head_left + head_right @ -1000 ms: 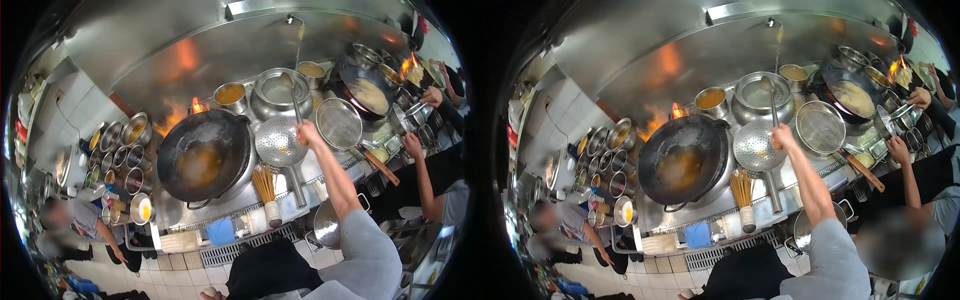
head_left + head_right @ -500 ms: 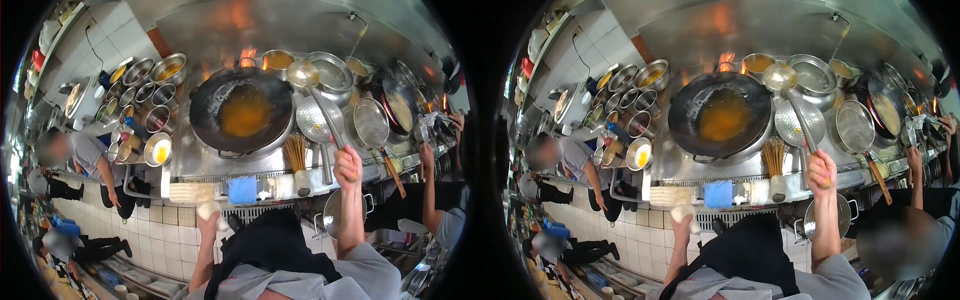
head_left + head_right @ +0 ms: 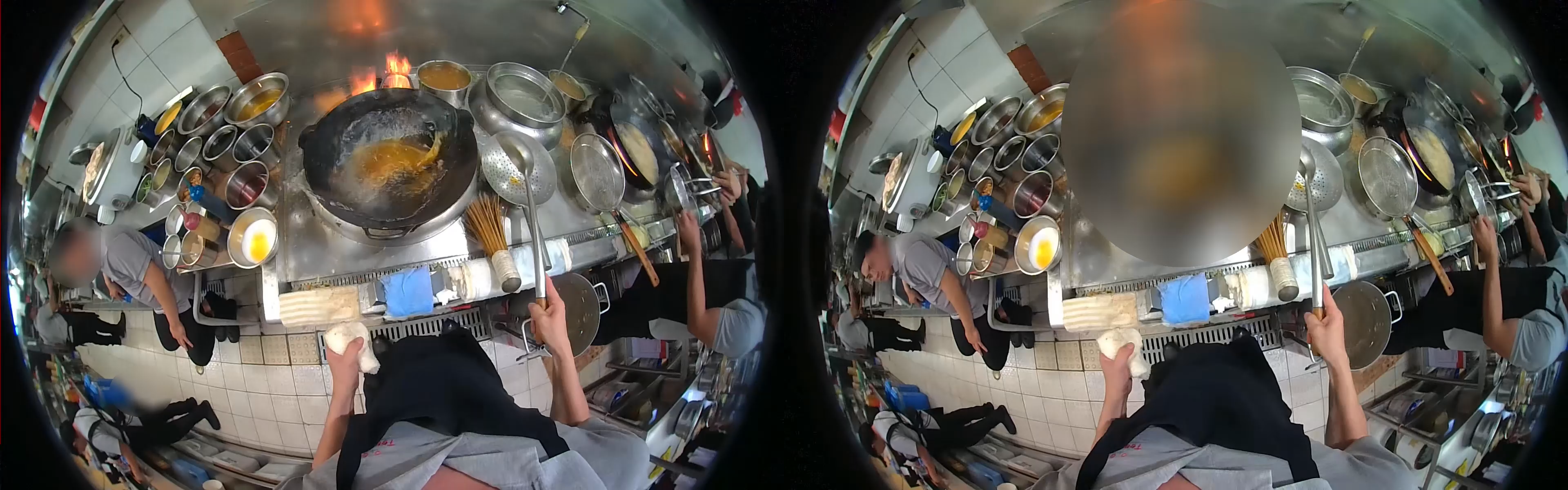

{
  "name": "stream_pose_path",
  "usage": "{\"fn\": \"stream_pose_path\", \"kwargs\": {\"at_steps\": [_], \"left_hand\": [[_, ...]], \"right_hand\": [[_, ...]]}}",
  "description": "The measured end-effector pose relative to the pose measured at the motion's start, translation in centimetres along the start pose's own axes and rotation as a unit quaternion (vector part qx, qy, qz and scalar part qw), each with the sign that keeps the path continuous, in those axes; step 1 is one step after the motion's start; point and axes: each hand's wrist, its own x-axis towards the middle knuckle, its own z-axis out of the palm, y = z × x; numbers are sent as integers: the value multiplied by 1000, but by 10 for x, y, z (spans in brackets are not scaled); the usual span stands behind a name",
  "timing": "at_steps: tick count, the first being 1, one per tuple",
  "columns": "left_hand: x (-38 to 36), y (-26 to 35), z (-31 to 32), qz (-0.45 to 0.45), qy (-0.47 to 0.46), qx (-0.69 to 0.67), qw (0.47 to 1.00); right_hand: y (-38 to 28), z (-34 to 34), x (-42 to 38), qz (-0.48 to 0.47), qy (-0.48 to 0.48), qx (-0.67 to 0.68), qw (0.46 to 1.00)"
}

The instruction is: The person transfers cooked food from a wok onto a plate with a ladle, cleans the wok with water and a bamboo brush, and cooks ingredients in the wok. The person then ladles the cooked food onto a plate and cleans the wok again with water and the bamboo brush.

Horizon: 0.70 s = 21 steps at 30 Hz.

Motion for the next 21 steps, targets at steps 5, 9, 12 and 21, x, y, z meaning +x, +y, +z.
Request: {"fn": "stream_pose_path", "kwargs": {"at_steps": [5, 9, 12, 21], "left_hand": [[8, 12, -15, 16, 37, 11, 999], [13, 30, -20, 24, 42, 18, 999], [16, 34, -34, 25, 39, 26, 999], [3, 48, -67, -3, 28, 131, 991]], "right_hand": [[59, -8, 8, -39, 80, -282, 955], [13, 28, -14, -240, 183, -485, 820], [89, 82, -18, -104, 64, -136, 983], [340, 164, 112, 331, 116, 273, 896]]}}
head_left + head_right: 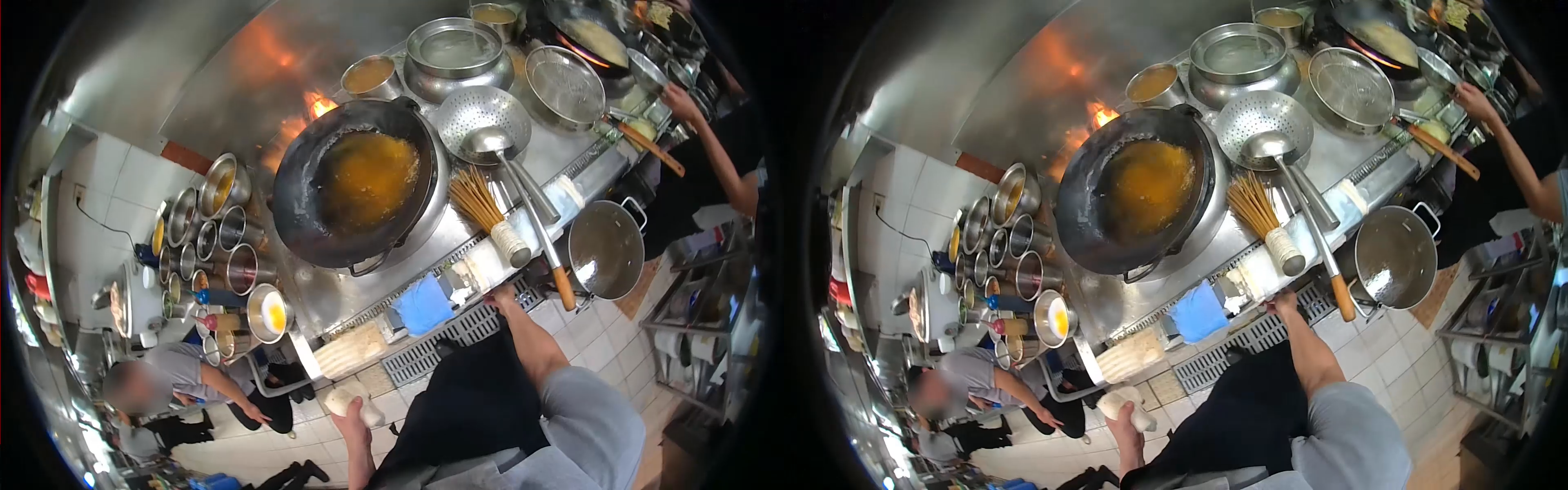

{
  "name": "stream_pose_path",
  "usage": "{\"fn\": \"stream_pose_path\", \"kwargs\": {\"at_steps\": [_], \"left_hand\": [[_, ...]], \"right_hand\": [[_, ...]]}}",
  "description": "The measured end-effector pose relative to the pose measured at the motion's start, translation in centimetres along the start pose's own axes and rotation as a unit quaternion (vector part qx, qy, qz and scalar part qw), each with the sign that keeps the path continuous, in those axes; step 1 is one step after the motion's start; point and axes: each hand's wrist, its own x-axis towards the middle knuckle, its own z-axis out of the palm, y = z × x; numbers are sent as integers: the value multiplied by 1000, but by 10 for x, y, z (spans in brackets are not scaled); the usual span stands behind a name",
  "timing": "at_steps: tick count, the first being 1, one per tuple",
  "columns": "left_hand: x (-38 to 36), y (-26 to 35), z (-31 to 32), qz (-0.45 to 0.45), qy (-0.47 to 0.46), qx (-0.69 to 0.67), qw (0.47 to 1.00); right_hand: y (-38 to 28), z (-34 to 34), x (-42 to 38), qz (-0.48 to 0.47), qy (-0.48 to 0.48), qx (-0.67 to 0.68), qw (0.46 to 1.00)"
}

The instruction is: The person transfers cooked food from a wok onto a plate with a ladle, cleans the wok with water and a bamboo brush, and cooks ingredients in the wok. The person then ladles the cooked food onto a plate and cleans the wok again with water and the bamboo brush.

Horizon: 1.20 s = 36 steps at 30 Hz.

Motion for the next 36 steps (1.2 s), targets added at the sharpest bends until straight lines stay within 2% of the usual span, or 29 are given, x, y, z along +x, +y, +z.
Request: {"fn": "stream_pose_path", "kwargs": {"at_steps": [3, 6, 7, 14, 17, 21, 32, 33, 36], "left_hand": [[-5, 0, -8, 3, 17, -1, 1000], [-13, 9, -6, -11, 10, -15, 1000], [-13, 8, -8, -12, 9, -11, 1000], [-5, 5, -19, -2, -12, 3, 1000], [-1, 8, -16, 5, -14, 3, 1000], [0, 10, -16, -1, -13, 3, 1000], [1, 4, -10, 1, -35, 6, 999], [2, 3, -9, 1, -41, 5, 999], [-2, 7, -1, -9, -46, 15, 999]], "right_hand": [[13, -5, 8, -56, 25, 29, 998], [12, -10, 13, -56, 18, 19, 998], [11, -10, 13, -45, 15, 68, 997], [16, -14, 22, -55, -8, 51, 997], [12, -9, 13, -65, 28, 56, 996], [12, -8, 12, -62, 28, 51, 996], [8, -12, 2, -23, -7, 34, 999], [1, -10, -12, -25, 12, 25, 999], [6, -15, -27, -108, 90, -229, 963]]}}
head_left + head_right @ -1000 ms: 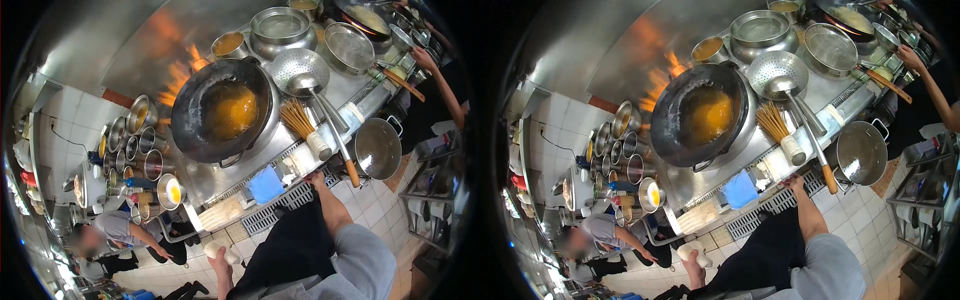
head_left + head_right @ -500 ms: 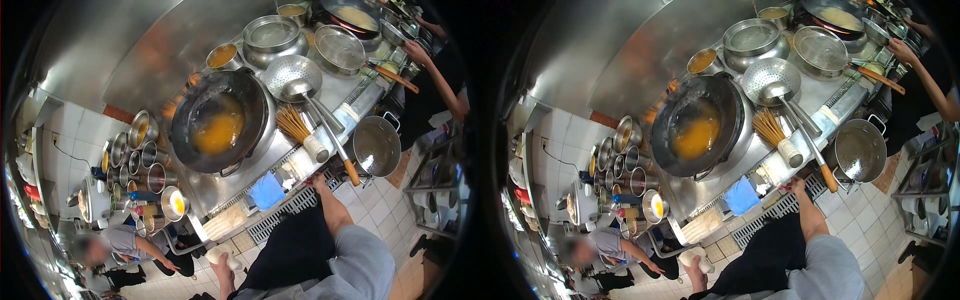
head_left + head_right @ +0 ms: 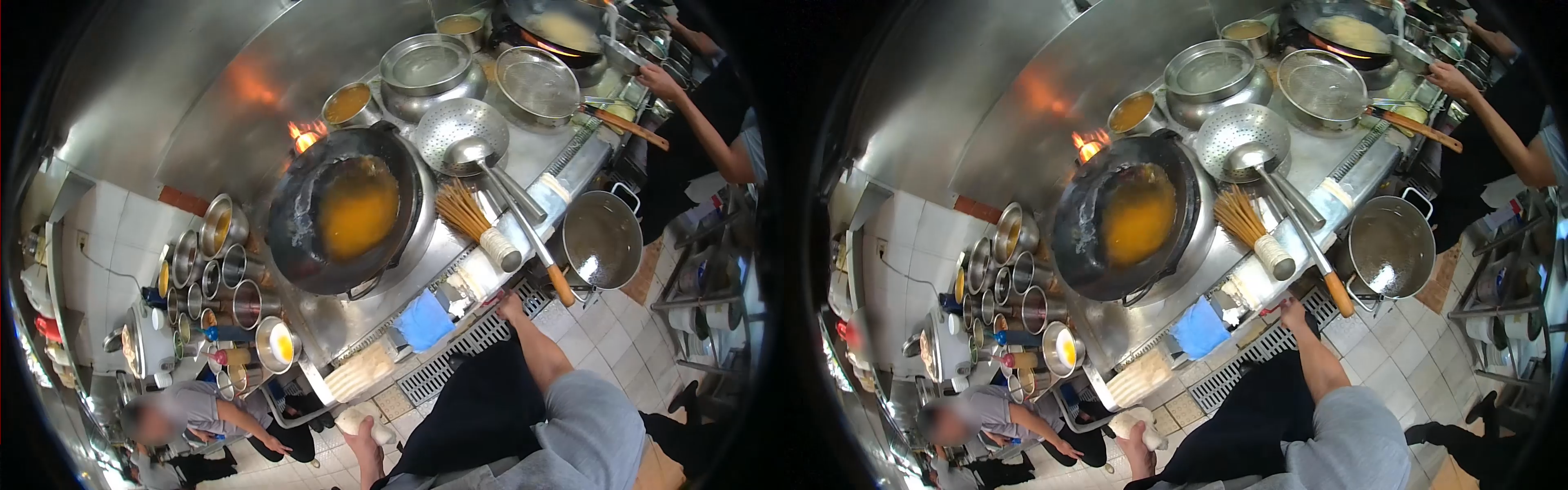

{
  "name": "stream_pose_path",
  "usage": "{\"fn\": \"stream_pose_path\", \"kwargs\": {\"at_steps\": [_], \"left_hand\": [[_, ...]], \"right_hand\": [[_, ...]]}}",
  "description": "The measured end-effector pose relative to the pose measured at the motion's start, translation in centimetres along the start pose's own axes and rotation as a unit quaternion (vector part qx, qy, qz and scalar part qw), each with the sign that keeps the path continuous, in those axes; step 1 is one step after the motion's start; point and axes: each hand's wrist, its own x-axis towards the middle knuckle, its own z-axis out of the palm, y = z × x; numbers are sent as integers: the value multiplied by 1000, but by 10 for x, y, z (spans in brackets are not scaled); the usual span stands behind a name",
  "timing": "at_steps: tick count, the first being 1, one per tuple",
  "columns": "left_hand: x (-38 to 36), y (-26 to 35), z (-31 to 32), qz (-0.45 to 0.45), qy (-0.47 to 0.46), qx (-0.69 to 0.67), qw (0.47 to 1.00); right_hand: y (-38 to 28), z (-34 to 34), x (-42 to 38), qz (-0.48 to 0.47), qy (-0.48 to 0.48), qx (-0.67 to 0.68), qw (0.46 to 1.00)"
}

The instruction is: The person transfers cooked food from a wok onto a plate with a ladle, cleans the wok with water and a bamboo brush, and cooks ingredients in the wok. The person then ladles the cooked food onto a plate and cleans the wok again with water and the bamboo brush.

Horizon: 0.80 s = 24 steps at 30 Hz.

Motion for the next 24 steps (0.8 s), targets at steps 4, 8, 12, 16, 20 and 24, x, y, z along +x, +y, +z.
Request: {"fn": "stream_pose_path", "kwargs": {"at_steps": [4, 8, 12, 16, 20, 24], "left_hand": [[16, -28, -12, 17, 20, -15, 1000], [-3, 21, 33, -73, 5, 36, 997], [49, -4, 26, -103, 22, 206, 973], [42, 28, 46, -106, 35, 192, 975], [58, 3, 41, 24, 7, -79, 997], [32, 9, 18, 46, 65, -115, 990]], "right_hand": [[-54, -35, -111, -225, -281, -41, 932], [-218, -118, -226, -468, 71, -111, 874], [-275, -130, -197, -442, 204, -369, 792], [-276, -120, -160, -304, 32, -435, 847], [-251, -119, -128, -195, -113, -50, 973], [-274, -130, -250, -156, -171, 260, 937]]}}
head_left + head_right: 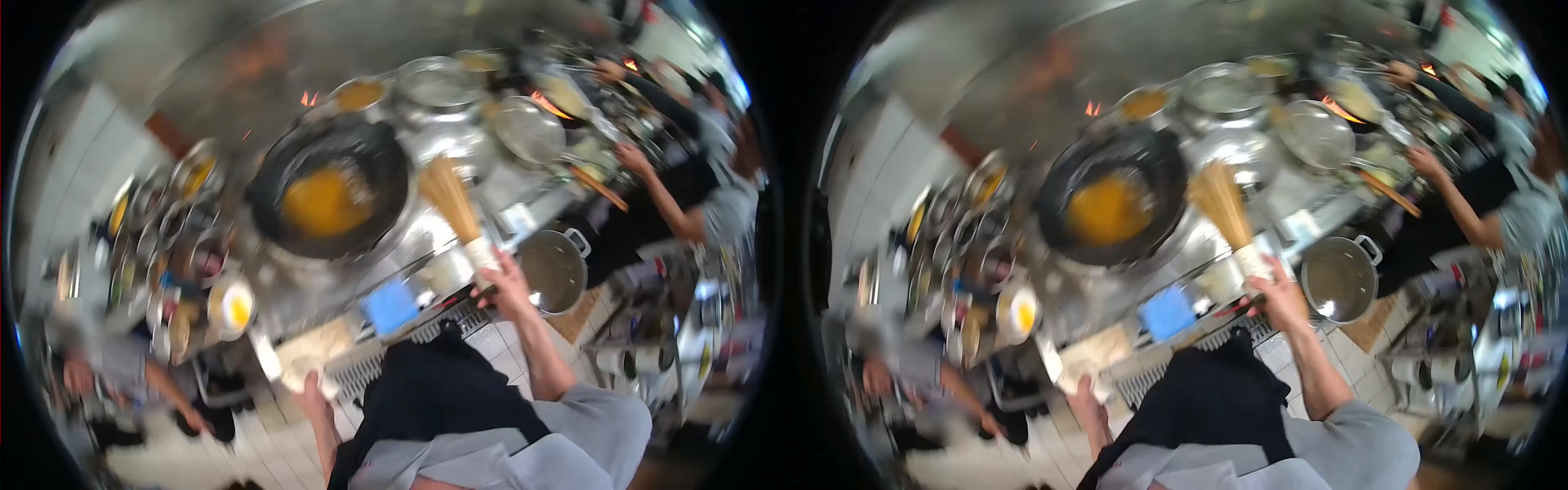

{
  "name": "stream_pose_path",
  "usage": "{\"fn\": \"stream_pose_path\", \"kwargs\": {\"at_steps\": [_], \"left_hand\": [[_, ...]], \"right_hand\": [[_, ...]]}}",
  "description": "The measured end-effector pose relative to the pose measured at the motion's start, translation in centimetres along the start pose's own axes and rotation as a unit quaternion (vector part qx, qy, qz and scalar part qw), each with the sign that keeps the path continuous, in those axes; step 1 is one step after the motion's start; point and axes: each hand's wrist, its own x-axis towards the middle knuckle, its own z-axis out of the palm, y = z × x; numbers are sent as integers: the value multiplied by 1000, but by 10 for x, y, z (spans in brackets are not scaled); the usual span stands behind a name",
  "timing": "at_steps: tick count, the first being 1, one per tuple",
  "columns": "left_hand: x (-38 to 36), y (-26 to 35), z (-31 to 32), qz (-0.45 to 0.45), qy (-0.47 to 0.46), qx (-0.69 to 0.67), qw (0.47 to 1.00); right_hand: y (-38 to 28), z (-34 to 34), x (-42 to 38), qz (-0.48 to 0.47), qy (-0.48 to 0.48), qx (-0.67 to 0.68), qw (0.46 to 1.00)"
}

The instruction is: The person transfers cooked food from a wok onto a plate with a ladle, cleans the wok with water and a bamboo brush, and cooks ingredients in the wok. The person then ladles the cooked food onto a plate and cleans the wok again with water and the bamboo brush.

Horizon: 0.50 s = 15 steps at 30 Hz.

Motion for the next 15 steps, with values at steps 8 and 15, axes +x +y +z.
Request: {"fn": "stream_pose_path", "kwargs": {"at_steps": [8, 15], "left_hand": [[-20, -20, -48, 32, 104, -52, 993], [-59, -38, -71, -7, 146, -66, 987]], "right_hand": [[-53, 166, 115, -306, -182, -698, 621], [23, 288, 252, -307, -38, -600, 738]]}}
